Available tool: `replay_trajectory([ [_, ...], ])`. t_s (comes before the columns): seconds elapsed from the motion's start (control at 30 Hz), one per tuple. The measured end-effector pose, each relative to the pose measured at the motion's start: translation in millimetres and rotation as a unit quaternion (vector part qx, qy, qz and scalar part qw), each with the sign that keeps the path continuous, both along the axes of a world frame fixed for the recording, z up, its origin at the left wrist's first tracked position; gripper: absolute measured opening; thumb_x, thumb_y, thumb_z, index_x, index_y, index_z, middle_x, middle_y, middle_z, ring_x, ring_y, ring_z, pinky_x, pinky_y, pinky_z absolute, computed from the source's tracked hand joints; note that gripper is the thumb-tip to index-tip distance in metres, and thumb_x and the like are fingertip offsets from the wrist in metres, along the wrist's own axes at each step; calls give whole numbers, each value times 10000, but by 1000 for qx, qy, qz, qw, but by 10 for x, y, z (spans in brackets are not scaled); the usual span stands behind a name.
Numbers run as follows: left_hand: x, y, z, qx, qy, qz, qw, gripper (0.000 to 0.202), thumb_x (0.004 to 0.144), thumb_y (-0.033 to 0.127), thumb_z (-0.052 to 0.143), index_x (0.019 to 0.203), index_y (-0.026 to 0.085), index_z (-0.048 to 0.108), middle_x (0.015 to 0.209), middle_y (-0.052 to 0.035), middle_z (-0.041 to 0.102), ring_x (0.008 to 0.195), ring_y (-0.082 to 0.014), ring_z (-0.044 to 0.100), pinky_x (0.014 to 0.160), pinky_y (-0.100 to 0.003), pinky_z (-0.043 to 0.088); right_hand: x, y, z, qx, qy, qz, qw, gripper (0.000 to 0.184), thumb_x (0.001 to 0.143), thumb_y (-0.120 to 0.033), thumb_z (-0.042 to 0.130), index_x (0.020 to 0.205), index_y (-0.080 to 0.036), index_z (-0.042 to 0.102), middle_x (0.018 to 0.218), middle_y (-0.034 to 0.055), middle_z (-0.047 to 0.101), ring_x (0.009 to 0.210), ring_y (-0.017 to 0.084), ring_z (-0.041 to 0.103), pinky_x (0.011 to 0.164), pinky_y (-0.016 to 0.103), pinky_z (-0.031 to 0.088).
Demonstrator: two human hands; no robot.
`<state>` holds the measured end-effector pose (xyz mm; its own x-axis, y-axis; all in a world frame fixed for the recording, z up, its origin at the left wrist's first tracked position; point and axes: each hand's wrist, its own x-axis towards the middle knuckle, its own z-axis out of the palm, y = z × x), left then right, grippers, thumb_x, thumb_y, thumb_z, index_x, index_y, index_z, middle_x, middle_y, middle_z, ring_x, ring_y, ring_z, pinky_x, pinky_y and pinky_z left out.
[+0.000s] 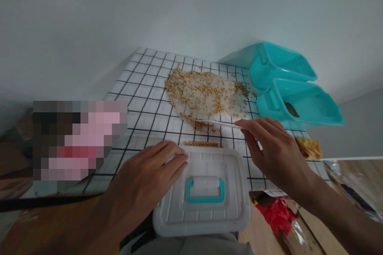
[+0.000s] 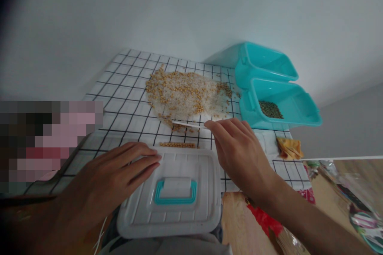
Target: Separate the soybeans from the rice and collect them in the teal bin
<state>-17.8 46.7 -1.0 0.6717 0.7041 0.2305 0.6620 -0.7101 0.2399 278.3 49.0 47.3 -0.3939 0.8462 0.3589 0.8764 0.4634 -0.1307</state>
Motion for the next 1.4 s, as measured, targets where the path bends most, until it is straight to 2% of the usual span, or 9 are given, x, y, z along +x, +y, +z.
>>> replay_trajectory([
  [0.3, -21, -19, -36, 0, -4, 2, 1000, 163, 1002, 161, 556, 1060, 201, 703, 1072, -39, 707, 1034, -219, 658, 931, -438, 582, 31, -132, 29, -2, 7, 10, 1000, 273, 956, -74, 584, 1202, -176, 645, 1010, 66, 723, 918, 223, 650, 835, 373, 494],
  [0.67, -14, -12, -24, 2, 1, 2, 1000, 160, 1009, 170, 549, 1057, 203, 698, 1076, -36, 709, 1026, -215, 664, 916, -430, 584, 47, -65, -27, 3, 11, -8, 1000, 275, 961, -75, 570, 1197, -193, 648, 1027, 66, 722, 955, 233, 663, 879, 389, 495],
  [1.1, -8, -16, -18, 2, 3, -3, 1000, 181, 1012, 167, 539, 1066, 185, 710, 1086, -57, 707, 1050, -232, 663, 933, -453, 588, 4, -223, 61, -15, 10, 12, 1000, 293, 951, -61, 577, 1209, -184, 643, 1040, 58, 711, 962, 217, 643, 873, 365, 489],
  [1.4, 4, 1, -6, 3, -9, 2, 1000, 173, 1008, 175, 550, 1063, 188, 714, 1074, -58, 713, 1034, -224, 672, 942, -440, 590, 26, -164, 27, 6, 5, 8, 1000, 301, 948, -50, 579, 1214, -177, 640, 1030, 60, 714, 955, 220, 641, 879, 369, 483],
])
